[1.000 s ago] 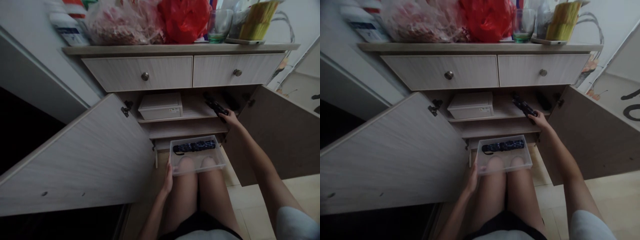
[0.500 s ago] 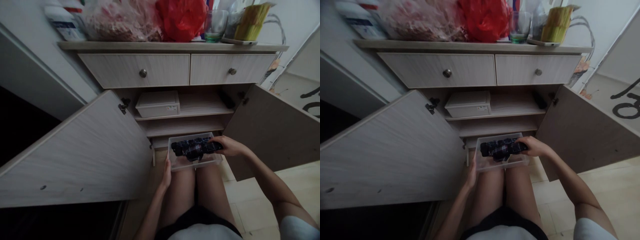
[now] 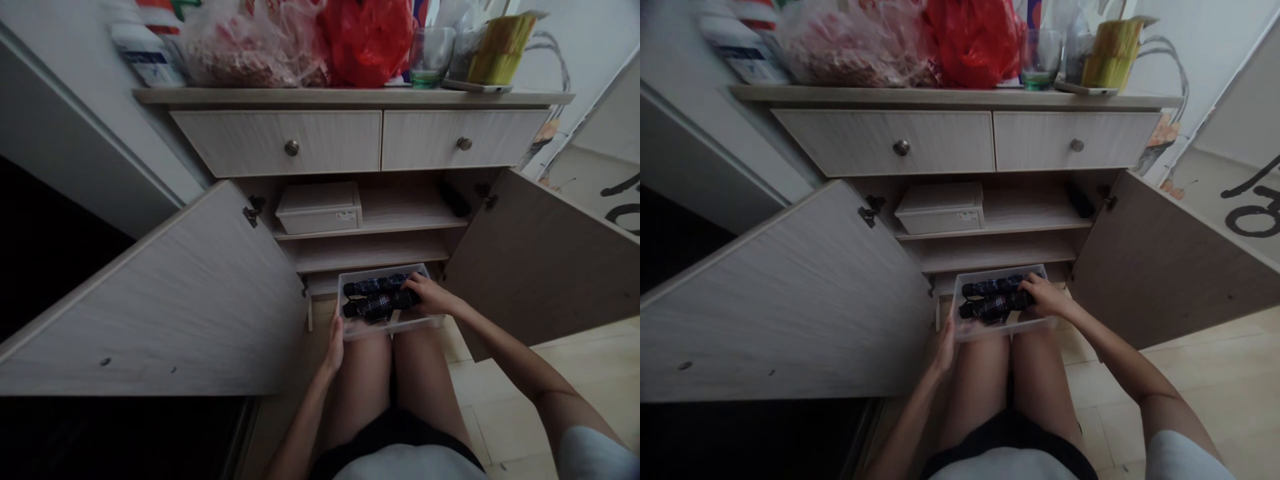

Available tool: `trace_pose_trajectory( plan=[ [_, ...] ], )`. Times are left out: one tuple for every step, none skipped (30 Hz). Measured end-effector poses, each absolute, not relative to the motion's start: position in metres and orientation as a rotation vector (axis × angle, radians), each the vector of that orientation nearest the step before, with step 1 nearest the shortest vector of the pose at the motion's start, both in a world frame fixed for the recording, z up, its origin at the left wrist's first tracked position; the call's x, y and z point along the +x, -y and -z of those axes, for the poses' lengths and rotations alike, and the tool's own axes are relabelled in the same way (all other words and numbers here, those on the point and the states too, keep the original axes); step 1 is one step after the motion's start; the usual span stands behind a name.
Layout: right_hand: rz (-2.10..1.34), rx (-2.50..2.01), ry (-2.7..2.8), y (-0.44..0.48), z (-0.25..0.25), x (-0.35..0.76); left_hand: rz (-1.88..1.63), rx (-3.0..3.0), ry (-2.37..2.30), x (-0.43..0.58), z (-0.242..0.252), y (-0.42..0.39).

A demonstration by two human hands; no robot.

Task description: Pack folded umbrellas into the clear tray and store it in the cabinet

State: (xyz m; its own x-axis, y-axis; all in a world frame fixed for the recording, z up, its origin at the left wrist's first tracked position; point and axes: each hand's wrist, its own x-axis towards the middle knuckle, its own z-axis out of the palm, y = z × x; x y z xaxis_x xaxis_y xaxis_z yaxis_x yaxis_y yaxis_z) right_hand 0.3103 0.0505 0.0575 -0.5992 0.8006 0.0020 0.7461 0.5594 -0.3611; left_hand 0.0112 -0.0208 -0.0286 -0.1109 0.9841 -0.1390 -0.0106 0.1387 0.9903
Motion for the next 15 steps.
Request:
trace_pose_trajectory(
  plan=[
    [-0.438, -1.363, 2.623, -0.049, -0.056, 0.308, -1.191, 1.061, -1.347, 0.011, 0.029, 0.021],
    [-0.383, -1.416, 2.634, -0.048, -0.054, 0.306, -1.200, 1.073, -1.341, 0.010, 0.029, 0.021],
    [-0.327, -1.472, 2.654, -0.045, -0.054, 0.303, -1.210, 1.086, -1.337, 0.010, 0.029, 0.021],
    [-0.271, -1.525, 2.681, -0.043, -0.055, 0.300, -1.219, 1.094, -1.338, 0.010, 0.029, 0.021],
    [-0.216, -1.570, 2.707, -0.041, -0.056, 0.297, -1.225, 1.098, -1.344, 0.010, 0.030, 0.021],
    [-0.166, -1.611, 2.728, -0.039, -0.058, 0.294, -1.228, 1.097, -1.350, 0.011, 0.030, 0.021],
    [-0.124, -1.647, 2.741, -0.037, -0.060, 0.291, -1.229, 1.094, -1.356, 0.011, 0.031, 0.021],
    [-0.092, -1.681, 2.745, -0.036, -0.062, 0.288, -1.228, 1.089, -1.361, 0.011, 0.032, 0.021],
    [-0.067, -1.710, 2.744, -0.034, -0.064, 0.285, -1.224, 1.082, -1.363, 0.010, 0.032, 0.021],
    [-0.043, -1.731, 2.742, -0.034, -0.065, 0.282, -1.218, 1.075, -1.363, 0.010, 0.032, 0.021],
    [-0.016, -1.749, 2.742, -0.034, -0.066, 0.279, -1.208, 1.072, -1.366, 0.010, 0.032, 0.021],
    [0.014, -1.764, 2.741, -0.034, -0.067, 0.277, -1.200, 1.073, -1.369, 0.010, 0.032, 0.021],
    [0.045, -1.773, 2.745, -0.034, -0.066, 0.275, -1.194, 1.077, -1.373, 0.010, 0.032, 0.021],
    [0.070, -1.776, 2.754, -0.035, -0.066, 0.274, -1.191, 1.086, -1.375, 0.010, 0.032, 0.021],
    [0.084, -1.773, 2.764, -0.036, -0.065, 0.274, -1.189, 1.095, -1.377, 0.010, 0.031, 0.022]
  ],
)
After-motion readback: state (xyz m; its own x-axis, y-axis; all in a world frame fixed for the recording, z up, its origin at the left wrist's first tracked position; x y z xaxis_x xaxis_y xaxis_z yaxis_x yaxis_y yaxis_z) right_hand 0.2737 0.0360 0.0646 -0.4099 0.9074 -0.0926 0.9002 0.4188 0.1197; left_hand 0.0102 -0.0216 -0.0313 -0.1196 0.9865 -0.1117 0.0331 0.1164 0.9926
